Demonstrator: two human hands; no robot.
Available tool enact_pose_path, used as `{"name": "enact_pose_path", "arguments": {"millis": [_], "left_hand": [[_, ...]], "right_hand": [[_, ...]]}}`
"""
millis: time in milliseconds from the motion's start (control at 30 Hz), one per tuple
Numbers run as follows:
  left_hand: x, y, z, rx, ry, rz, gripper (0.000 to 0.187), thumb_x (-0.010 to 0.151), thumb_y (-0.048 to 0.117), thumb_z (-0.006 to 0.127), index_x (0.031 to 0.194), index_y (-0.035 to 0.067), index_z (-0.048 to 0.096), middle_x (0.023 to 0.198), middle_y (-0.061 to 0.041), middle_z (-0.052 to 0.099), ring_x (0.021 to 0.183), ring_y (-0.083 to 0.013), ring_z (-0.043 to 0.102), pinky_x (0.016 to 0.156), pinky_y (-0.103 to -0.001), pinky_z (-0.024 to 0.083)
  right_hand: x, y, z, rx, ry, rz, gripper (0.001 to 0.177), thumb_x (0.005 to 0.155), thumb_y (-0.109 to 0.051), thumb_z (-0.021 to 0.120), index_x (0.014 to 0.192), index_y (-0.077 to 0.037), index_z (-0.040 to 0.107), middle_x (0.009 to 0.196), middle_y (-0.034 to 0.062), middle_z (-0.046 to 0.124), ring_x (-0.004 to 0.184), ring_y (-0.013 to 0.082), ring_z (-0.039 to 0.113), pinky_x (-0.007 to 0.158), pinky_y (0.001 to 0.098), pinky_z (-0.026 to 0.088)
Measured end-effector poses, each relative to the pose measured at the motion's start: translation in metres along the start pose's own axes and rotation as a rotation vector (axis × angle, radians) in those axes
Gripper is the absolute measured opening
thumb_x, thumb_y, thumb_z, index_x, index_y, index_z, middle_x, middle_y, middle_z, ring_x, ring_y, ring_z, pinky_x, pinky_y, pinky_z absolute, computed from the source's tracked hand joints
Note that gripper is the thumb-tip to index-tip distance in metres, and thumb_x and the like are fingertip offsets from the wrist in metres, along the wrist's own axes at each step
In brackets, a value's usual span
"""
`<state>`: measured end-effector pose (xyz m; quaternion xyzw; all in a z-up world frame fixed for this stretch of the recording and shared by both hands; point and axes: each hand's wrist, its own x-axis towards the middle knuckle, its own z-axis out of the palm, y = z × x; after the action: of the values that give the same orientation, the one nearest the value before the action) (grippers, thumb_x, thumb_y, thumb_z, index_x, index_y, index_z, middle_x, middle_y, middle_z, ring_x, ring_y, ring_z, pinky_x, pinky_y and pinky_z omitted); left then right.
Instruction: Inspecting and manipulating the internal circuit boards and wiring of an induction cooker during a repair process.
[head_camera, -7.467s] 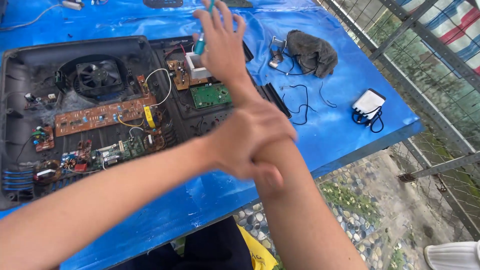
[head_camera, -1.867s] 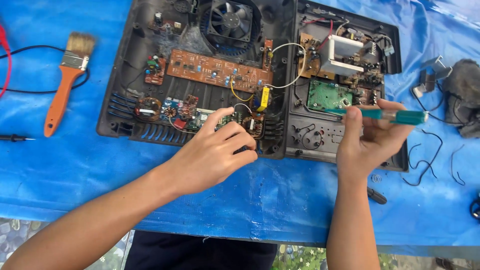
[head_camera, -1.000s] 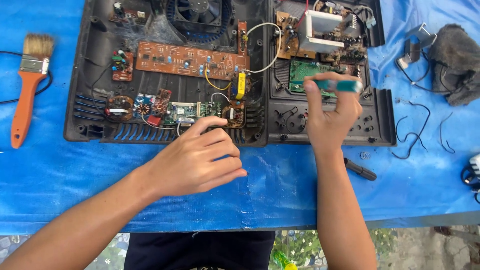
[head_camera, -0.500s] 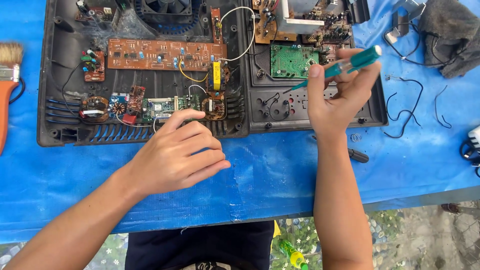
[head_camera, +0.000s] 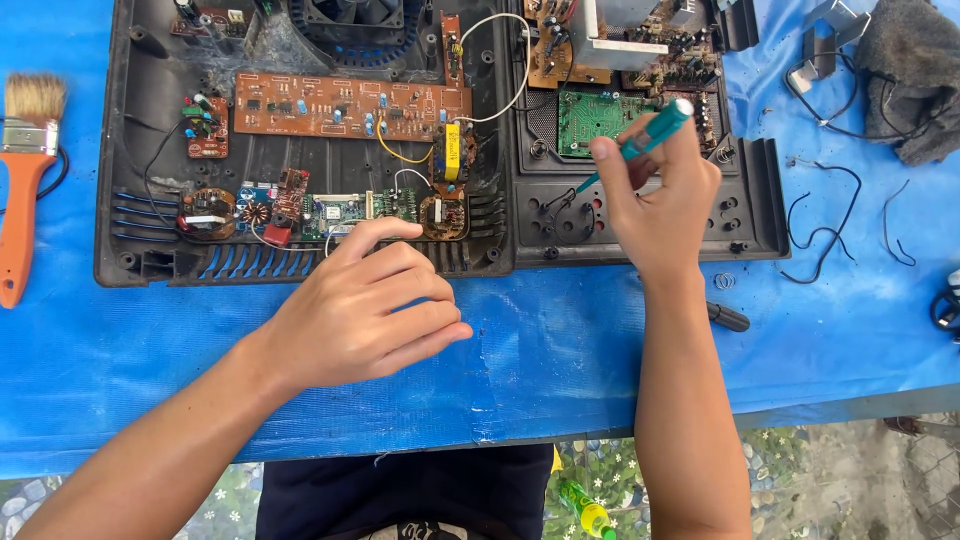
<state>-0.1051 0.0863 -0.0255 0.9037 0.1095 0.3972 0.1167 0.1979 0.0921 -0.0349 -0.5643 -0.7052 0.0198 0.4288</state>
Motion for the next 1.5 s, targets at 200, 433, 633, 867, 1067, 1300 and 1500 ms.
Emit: {"name": "enact_pose_path", "arguments": {"millis": [200,433,633,867,1067,1300,1500], "left_hand": [[0.000,0.001,-0.002,0.001,0.024,0.019,0.019,0.100,0.019,0.077,0.085,0.010,0.070,0.088,-0.003,0.066,0.078,-0.0208,0.057,0.099,-0.047,0.049],[-0.002,0.001,-0.003,0.003,0.020,0.038,0.021,0.102,0.020,0.076,0.085,0.009,0.069,0.087,-0.004,0.065,0.080,-0.0210,0.057,0.098,-0.048,0.050],[-0.002,0.002,-0.004,0.020,0.023,0.040,0.021,0.102,0.020,0.075,0.085,0.010,0.068,0.087,-0.003,0.065,0.079,-0.0206,0.056,0.098,-0.047,0.051],[-0.005,0.002,-0.004,0.011,0.028,0.043,0.021,0.101,0.020,0.078,0.086,0.009,0.069,0.088,-0.004,0.063,0.080,-0.0204,0.056,0.098,-0.048,0.052],[-0.005,0.002,-0.004,0.003,0.045,0.058,0.022,0.100,0.020,0.081,0.085,0.008,0.069,0.087,-0.004,0.063,0.079,-0.0201,0.056,0.096,-0.048,0.053],[-0.005,0.001,-0.002,-0.007,0.035,0.052,0.023,0.100,0.019,0.080,0.084,0.008,0.069,0.085,-0.003,0.063,0.078,-0.0196,0.056,0.096,-0.047,0.053],[-0.004,0.002,-0.004,0.000,0.043,0.053,0.020,0.100,0.020,0.079,0.086,0.008,0.071,0.087,-0.005,0.065,0.081,-0.0204,0.058,0.097,-0.047,0.053]], "right_hand": [[-0.003,0.004,0.000,0.013,-0.016,0.017,0.020,0.112,-0.015,0.073,0.107,-0.003,0.057,0.078,0.0048,0.062,0.062,0.0160,0.054,0.060,0.0305,0.045],[-0.004,0.008,-0.001,0.045,-0.013,-0.031,0.019,0.113,-0.013,0.070,0.104,-0.004,0.056,0.077,0.0051,0.059,0.063,0.0162,0.056,0.060,0.0293,0.047],[-0.003,0.005,-0.004,0.059,-0.132,0.055,0.021,0.113,-0.012,0.070,0.101,-0.005,0.054,0.072,0.0025,0.053,0.060,0.0148,0.052,0.059,0.0306,0.041],[-0.008,-0.004,0.005,0.208,0.133,-0.011,0.021,0.113,-0.018,0.065,0.107,-0.001,0.054,0.079,0.0115,0.062,0.068,0.0210,0.065,0.057,0.0283,0.043],[-0.009,-0.005,0.010,0.209,0.293,-0.122,0.018,0.113,-0.016,0.061,0.108,-0.001,0.052,0.078,0.0138,0.061,0.061,0.0219,0.059,0.057,0.0318,0.043],[-0.012,0.008,0.016,0.168,0.121,-0.181,0.015,0.107,-0.010,0.071,0.101,0.001,0.062,0.082,0.0128,0.067,0.070,0.0240,0.066,0.064,0.0348,0.053],[-0.009,-0.005,0.014,0.024,-0.006,-0.107,0.018,0.104,-0.015,0.081,0.101,-0.003,0.068,0.095,0.0096,0.067,0.087,0.0249,0.062,0.079,0.0383,0.050]]}}
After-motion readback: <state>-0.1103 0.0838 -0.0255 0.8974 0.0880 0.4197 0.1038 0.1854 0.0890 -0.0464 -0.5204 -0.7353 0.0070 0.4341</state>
